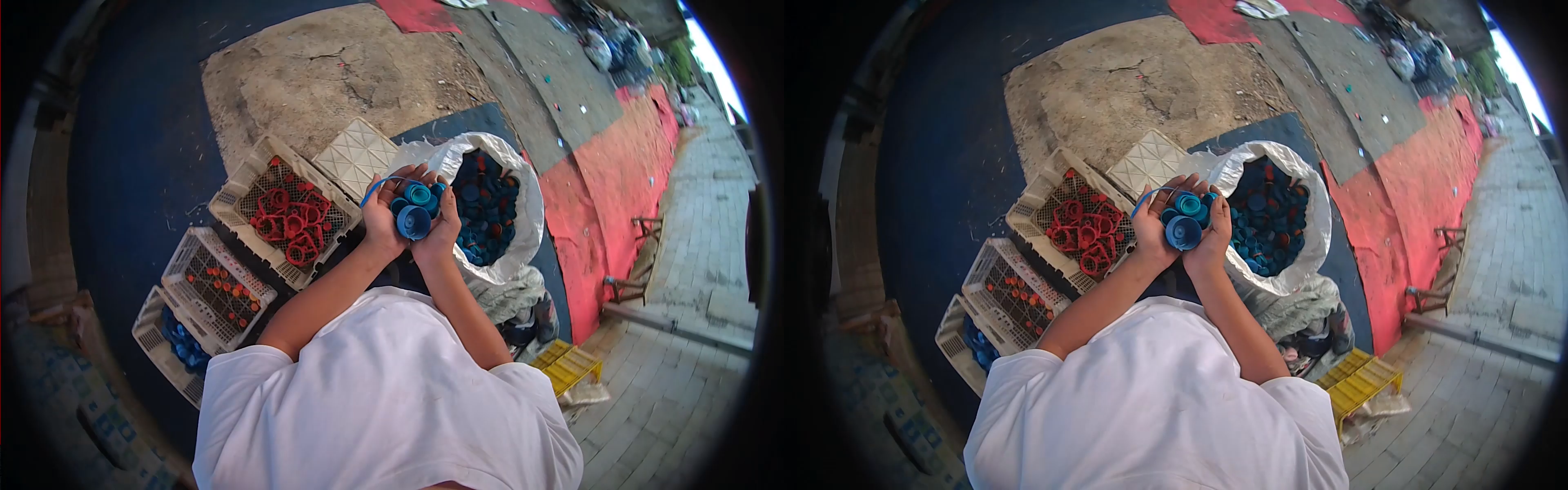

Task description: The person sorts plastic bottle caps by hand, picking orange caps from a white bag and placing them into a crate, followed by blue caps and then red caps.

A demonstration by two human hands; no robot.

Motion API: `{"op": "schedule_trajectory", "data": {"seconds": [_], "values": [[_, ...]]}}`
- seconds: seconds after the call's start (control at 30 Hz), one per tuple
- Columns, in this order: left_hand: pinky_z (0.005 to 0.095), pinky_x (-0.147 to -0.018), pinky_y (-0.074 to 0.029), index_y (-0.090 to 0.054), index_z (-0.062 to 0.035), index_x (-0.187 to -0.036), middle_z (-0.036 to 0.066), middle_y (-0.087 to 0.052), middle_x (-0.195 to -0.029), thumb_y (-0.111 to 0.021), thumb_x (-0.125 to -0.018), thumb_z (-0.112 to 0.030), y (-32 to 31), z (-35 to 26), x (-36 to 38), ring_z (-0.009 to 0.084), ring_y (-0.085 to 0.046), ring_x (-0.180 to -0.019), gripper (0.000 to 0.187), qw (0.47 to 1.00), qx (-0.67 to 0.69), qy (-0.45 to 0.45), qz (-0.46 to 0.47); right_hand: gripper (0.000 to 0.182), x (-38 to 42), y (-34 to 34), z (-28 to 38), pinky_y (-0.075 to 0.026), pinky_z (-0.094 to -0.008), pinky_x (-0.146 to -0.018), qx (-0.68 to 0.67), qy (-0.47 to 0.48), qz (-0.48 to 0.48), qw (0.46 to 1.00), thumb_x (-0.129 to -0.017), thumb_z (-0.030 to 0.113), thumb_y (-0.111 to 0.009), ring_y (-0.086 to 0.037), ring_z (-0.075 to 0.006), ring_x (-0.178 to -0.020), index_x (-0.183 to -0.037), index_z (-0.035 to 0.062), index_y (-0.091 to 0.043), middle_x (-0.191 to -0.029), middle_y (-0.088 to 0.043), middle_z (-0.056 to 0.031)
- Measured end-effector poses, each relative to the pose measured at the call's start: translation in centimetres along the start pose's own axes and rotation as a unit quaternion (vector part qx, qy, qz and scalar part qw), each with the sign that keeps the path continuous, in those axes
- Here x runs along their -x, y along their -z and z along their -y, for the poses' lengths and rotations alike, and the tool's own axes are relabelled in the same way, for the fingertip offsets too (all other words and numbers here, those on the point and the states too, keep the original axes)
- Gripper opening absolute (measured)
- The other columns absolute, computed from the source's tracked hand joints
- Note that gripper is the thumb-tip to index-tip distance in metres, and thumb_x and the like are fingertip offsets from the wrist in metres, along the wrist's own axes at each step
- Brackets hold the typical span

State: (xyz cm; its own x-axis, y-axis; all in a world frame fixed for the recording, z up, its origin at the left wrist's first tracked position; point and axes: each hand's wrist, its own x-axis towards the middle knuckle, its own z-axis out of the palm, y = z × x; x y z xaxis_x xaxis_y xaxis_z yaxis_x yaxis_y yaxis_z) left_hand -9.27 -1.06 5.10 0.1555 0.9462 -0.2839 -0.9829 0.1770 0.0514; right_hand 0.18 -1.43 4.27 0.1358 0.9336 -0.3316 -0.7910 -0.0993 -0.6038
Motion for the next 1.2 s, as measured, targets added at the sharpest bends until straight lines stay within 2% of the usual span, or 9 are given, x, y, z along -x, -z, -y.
{"op": "schedule_trajectory", "data": {"seconds": [0.17, 0.23, 0.4, 0.47, 0.6, 0.7, 0.87, 0.97, 1.2], "values": [[0.0514, -0.116, -0.04, -0.058, 0.004, -0.126, 0.022, -0.062, -0.135, -0.039, -0.104, -0.044, 1.6, -0.4, 3.0, 0.037, -0.059, -0.127, 0.057, 0.993, 0.029, -0.115, 0.004, 0.031, 1.7, -1.7, -0.3, -0.051, -0.0421, -0.102, -0.03, -0.154, 0.007, 0.988, -0.104, 0.031, -0.057, -0.063, -0.0248, -0.116, -0.121, 0.0061, -0.057, -0.122, -0.064, -0.0087], [0.0484, -0.111, -0.045, -0.06, 0.0052, -0.122, 0.022, -0.067, -0.126, -0.04, -0.103, -0.043, 1.9, -0.6, 4.9, 0.0355, -0.064, -0.118, 0.055, 0.984, 0.035, -0.168, -0.048, 0.031, 2.6, -0.2, -3.3, -0.051, -0.044, -0.103, 0.052, -0.1, 0.091, 0.989, -0.103, 0.033, -0.058, -0.063, -0.0262, -0.115, -0.119, 0.0063, -0.056, -0.122, -0.064, -0.0098], [0.0484, -0.111, -0.045, -0.061, 0.0045, -0.116, 0.023, -0.066, -0.126, -0.042, -0.103, -0.04, 4.2, 0.4, 10.4, 0.0361, -0.064, -0.118, 0.05, 0.952, 0.055, -0.278, -0.116, 0.036, 7.4, -0.5, -4.6, -0.051, -0.0439, -0.101, 0.048, -0.322, 0.04, 0.945, -0.105, 0.035, -0.048, -0.063, -0.0286, -0.114, -0.123, 0.0061, -0.06, -0.12, -0.066, -0.012], [0.0487, -0.111, -0.045, -0.061, 0.0041, -0.114, 0.023, -0.067, -0.124, -0.039, -0.104, -0.042, 4.9, 0.8, 12.7, 0.0363, -0.064, -0.117, 0.052, 0.938, 0.057, -0.31, -0.147, 0.035, 7.9, 1.9, -6.1, -0.051, -0.0434, -0.1, 0.127, -0.332, 0.073, 0.932, -0.106, 0.033, -0.046, -0.064, -0.0288, -0.112, -0.123, 0.006, -0.06, -0.119, -0.066, -0.0122], [0.048, -0.11, -0.046, -0.063, 0.0039, -0.111, 0.022, -0.068, -0.121, -0.039, -0.104, -0.035, 6.9, 1.3, 17.4, 0.0365, -0.063, -0.117, 0.046, 0.917, 0.083, -0.36, -0.153, 0.025, 12.7, 1.7, -7.9, -0.05, -0.0428, -0.094, 0.081, -0.36, 0.051, 0.928, -0.106, 0.03, -0.049, -0.062, -0.0242, -0.1, -0.108, 0.0105, -0.064, -0.107, -0.068, -0.0048], [0.0482, -0.111, -0.045, -0.063, 0.0034, -0.11, 0.022, -0.068, -0.122, -0.038, -0.104, -0.034, 8.0, 1.5, 20.1, 0.0359, -0.063, -0.118, 0.045, 0.899, 0.096, -0.39, -0.176, 0.023, 13.6, 4.4, -9.4, -0.054, -0.0404, -0.095, 0.165, -0.357, 0.187, 0.9, -0.104, 0.029, -0.056, -0.063, -0.0232, -0.108, -0.111, 0.0079, -0.055, -0.115, -0.063, -0.0087], [0.0419, -0.107, -0.049, -0.064, 0.0023, -0.106, 0.019, -0.071, -0.115, -0.034, -0.106, -0.032, 7.3, 1.2, 24.9, 0.0306, -0.066, -0.112, 0.046, 0.877, 0.162, -0.421, -0.164, 0.017, 18.4, 2.7, -10.2, -0.055, -0.0373, -0.09, 0.22, -0.345, 0.209, 0.888, -0.104, 0.023, -0.056, -0.064, -0.0208, -0.102, -0.111, 0.0079, -0.053, -0.113, -0.062, -0.007], [0.0454, -0.11, -0.045, -0.063, 0.0019, -0.109, 0.02, -0.069, -0.12, -0.034, -0.104, -0.04, 9.3, 0.0, 27.4, 0.0331, -0.063, -0.117, 0.051, 0.871, 0.146, -0.442, -0.154, 0.024, 21.6, 1.8, -11.5, -0.052, -0.0374, -0.096, 0.249, -0.343, 0.208, 0.881, -0.103, 0.028, -0.056, -0.063, -0.02, -0.107, -0.116, 0.0082, -0.06, -0.115, -0.064, -0.0055], [0.0439, -0.104, -0.05, -0.062, 0.0024, -0.104, 0.021, -0.07, -0.111, -0.039, -0.103, -0.034, 12.8, -2.7, 39.4, 0.0335, -0.067, -0.106, 0.043, 0.827, 0.201, -0.499, -0.163, 0.033, 32.7, 2.8, -17.6, -0.058, -0.0419, -0.081, 0.267, -0.368, 0.271, 0.848, -0.107, 0.038, -0.052, -0.065, -0.024, -0.096, -0.115, 0.0065, -0.047, -0.109, -0.061, -0.0094]]}}
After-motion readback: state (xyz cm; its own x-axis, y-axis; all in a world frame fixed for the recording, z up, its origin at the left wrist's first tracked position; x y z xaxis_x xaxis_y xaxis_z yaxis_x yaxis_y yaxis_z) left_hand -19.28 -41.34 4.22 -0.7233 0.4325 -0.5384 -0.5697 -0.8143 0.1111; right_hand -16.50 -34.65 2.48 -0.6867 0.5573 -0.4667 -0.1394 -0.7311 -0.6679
